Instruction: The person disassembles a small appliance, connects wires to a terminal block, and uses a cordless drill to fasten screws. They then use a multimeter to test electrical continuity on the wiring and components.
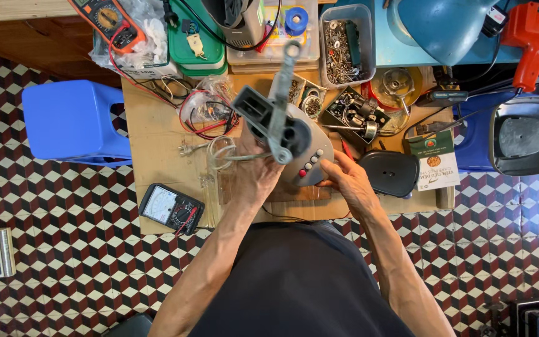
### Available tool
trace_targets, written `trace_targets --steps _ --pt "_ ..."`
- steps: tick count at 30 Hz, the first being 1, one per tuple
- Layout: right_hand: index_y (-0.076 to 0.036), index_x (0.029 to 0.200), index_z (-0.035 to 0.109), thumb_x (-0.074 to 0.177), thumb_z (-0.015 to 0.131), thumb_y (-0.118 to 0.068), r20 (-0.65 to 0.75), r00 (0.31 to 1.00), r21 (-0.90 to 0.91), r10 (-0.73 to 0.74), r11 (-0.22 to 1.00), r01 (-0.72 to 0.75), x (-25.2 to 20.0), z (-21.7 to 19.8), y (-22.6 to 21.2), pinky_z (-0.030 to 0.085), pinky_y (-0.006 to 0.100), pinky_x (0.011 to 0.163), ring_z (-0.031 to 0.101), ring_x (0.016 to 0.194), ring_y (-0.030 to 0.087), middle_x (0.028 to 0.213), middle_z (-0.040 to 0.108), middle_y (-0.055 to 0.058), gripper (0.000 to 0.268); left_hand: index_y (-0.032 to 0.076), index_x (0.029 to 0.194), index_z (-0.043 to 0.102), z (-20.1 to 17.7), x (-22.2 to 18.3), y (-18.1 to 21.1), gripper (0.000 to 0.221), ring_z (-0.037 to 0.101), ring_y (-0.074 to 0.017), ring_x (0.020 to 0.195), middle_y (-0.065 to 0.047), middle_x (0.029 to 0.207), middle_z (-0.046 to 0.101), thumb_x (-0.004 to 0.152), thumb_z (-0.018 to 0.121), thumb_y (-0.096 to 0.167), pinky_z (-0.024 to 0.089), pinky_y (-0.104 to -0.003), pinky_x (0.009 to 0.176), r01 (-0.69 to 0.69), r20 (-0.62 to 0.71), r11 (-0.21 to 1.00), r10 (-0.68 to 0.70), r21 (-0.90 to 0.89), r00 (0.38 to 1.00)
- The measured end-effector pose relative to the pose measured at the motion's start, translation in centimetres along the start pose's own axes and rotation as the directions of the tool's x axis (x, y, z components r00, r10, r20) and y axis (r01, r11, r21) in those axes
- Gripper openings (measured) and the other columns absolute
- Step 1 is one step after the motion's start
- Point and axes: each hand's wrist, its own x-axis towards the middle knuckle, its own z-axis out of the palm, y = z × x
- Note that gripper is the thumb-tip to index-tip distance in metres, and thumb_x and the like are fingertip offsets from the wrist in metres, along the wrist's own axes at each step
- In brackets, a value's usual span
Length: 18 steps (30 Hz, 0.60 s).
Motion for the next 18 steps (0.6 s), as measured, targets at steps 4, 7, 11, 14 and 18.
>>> trace_targets --steps 4,7,11,14,18 --pt "-0.005 0.135 0.063 0.090 0.071 -0.024 -0.079 0.997 -0.028 0.023 0.999 -0.025 1.0 -0.5 1.6 0.058 0.024 0.075 0.066 0.087 0.008 0.104 0.069 0.004 0.050 0.004 0.129 0.053 1.0 -0.1 0.8 0.049 0.068 -0.0193 0.095 -0.008 0.111 0.067 0.093 0.081 0.022 0.058 -0.036 0.084 -0.008 -0.017 0.927 0.001 -0.375 1.000" --pt "-0.003 0.129 0.064 0.089 0.071 -0.026 -0.067 0.997 0.009 0.028 1.000 -0.028 1.2 -1.1 2.3 0.061 0.024 0.073 0.070 0.086 0.008 0.102 0.072 0.004 0.047 0.006 0.127 0.047 1.6 0.6 1.4 0.056 0.071 -0.0186 0.097 -0.009 0.110 0.066 0.089 0.085 0.022 0.060 -0.033 0.082 -0.037 -0.039 0.933 0.025 -0.358 0.999" --pt "-0.001 0.126 0.067 0.091 0.074 -0.027 -0.111 0.993 -0.026 0.047 0.998 -0.050 1.4 -1.3 2.7 0.059 0.025 0.071 0.065 0.079 0.008 0.097 0.070 0.004 0.045 0.006 0.128 0.048 1.9 1.3 1.4 0.059 0.073 -0.0166 0.091 -0.006 0.105 0.072 0.087 0.084 0.029 0.061 -0.031 0.079 0.147 0.021 0.909 -0.151 -0.391 0.988" --pt "0.000 0.125 0.067 0.091 0.073 -0.029 -0.129 0.990 -0.041 0.058 0.997 -0.064 1.4 -1.3 2.8 0.059 0.025 0.070 0.063 0.077 0.008 0.096 0.070 0.005 0.045 0.007 0.128 0.049 1.9 1.7 0.7 0.064 0.073 -0.0155 0.086 -0.005 0.101 0.074 0.082 0.084 0.034 0.061 -0.031 0.074 0.197 -0.015 0.923 -0.214 -0.330 0.977" --pt "0.000 0.125 0.068 0.093 0.070 -0.032 -0.108 0.993 -0.004 0.049 0.999 -0.050 1.3 -1.0 2.3 0.059 0.025 0.070 0.063 0.077 0.008 0.100 0.071 0.004 0.046 0.006 0.125 0.052 2.0 1.7 -0.1 0.058 0.072 -0.0197 0.093 -0.008 0.109 0.072 0.090 0.087 0.034 0.061 -0.036 0.082 0.103 -0.103 0.951 -0.138 -0.290 0.985"
